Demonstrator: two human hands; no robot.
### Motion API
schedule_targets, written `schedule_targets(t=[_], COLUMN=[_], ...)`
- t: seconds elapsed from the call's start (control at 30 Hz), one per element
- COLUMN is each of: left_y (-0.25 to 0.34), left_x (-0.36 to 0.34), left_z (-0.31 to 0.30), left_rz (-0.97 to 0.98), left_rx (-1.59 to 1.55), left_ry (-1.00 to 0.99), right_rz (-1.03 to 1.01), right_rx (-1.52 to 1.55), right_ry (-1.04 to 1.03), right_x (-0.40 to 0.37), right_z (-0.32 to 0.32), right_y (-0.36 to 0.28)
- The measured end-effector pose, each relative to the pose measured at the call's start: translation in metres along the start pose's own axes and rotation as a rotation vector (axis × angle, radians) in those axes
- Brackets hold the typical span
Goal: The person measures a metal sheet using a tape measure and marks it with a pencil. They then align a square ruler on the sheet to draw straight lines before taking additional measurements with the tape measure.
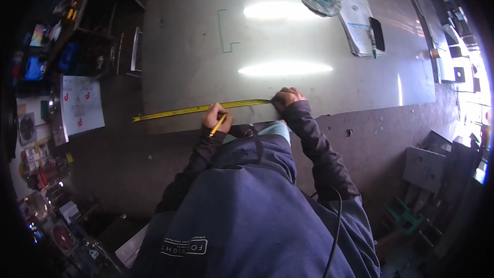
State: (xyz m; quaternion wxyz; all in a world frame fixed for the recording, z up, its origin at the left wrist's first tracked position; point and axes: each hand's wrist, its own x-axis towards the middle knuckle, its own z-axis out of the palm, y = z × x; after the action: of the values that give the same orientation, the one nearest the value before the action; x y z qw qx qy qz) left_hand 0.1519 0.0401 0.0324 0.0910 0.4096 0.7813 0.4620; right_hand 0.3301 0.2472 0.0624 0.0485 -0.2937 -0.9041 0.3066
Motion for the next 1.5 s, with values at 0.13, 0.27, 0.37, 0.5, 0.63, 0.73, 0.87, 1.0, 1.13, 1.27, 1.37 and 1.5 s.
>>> schedule_targets(t=[0.13,0.27,0.37,0.5,0.63,0.73,0.87,1.0,1.13,1.27,1.37,1.5], left_y=[0.0,0.001,0.0,0.001,0.001,-0.001,0.002,0.002,0.005,0.007,0.004,0.001], left_x=[-0.001,-0.001,-0.002,-0.002,-0.002,-0.003,-0.002,-0.002,0.002,0.001,-0.001,-0.003], left_z=[-0.006,-0.007,-0.004,-0.002,-0.003,-0.002,-0.002,0.0,-0.006,-0.011,-0.002,0.004], left_rz=[-0.061,-0.067,-0.055,-0.043,-0.07,-0.035,-0.051,-0.031,-0.014,-0.12,-0.097,-0.051], left_rx=[-0.076,-0.065,-0.049,-0.049,-0.047,-0.019,-0.032,-0.018,0.012,0.023,-0.024,-0.039], left_ry=[0.0,-0.012,0.003,0.023,0.008,0.013,0.01,0.004,-0.022,-0.167,-0.046,0.04], right_rz=[0.014,-0.002,0.009,0.01,0.008,0.007,0.004,0.009,0.011,-0.001,-0.003,-0.011], right_rx=[-0.03,-0.013,-0.012,-0.016,-0.021,-0.024,-0.026,-0.021,-0.019,-0.002,-0.013,-0.022], right_ry=[-0.034,-0.02,-0.043,-0.048,-0.042,-0.041,-0.039,-0.045,-0.048,-0.038,-0.043,-0.036], right_x=[0.001,0.001,0.0,0.0,0.0,0.0,-0.001,0.0,-0.001,0.001,0.0,0.0], right_z=[0.001,0.002,0.001,0.003,0.005,0.003,0.002,0.002,0.002,0.001,0.003,0.002], right_y=[0.002,0.002,0.002,0.003,0.005,0.003,0.001,0.0,0.001,0.001,0.004,0.002])
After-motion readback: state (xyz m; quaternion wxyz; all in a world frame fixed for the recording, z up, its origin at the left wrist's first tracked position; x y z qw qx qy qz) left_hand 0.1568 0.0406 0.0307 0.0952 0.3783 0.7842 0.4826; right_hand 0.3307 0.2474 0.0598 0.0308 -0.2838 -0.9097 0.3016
